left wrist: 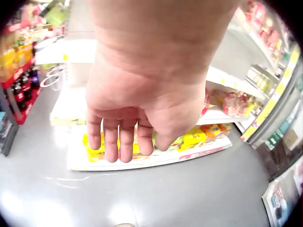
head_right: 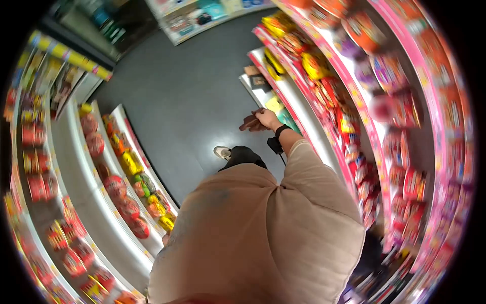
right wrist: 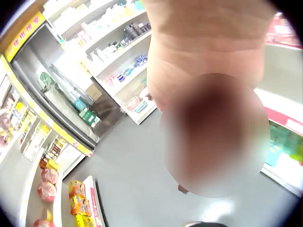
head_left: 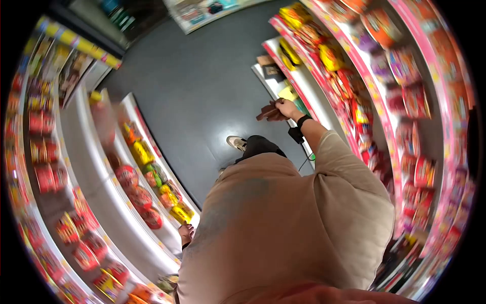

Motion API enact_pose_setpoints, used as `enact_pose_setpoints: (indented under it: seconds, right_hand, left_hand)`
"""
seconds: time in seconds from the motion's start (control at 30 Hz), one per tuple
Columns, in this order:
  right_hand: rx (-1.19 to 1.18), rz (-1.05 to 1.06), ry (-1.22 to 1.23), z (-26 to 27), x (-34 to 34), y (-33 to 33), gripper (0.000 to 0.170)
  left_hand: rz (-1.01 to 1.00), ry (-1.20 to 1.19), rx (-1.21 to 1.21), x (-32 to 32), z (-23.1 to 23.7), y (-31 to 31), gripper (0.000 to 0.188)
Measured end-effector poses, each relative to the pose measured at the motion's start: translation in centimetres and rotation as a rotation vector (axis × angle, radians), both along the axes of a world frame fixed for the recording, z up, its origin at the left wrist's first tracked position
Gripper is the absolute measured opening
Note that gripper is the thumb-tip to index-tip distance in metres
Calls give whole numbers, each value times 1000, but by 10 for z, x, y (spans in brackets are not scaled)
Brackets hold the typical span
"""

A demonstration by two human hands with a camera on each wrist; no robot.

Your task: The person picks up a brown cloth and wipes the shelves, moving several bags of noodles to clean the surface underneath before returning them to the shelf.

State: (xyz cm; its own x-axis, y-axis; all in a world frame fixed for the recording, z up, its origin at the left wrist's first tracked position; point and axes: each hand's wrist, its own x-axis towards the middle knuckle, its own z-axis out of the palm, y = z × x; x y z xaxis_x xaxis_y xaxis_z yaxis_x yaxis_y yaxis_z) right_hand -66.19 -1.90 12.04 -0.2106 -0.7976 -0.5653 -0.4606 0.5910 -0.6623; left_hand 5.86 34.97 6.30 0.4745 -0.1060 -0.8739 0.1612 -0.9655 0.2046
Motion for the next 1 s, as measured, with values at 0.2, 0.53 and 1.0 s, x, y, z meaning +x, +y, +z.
enact_pose_setpoints:
  seconds: [0.2,0.53,1.0]
  right_hand:
    - [-11,-257,127,36,-16,162,43]
    - [-334,-1045,233,60,28,482,28]
    - [-462,-1225,-20,66,9,530,24]
  left_hand:
    - [-376,165,107,58,15,-184,25]
    - [-1038,134,-556,-122,-53,-418,21]
    - [-1765,75,-760,-411,80,-276,36]
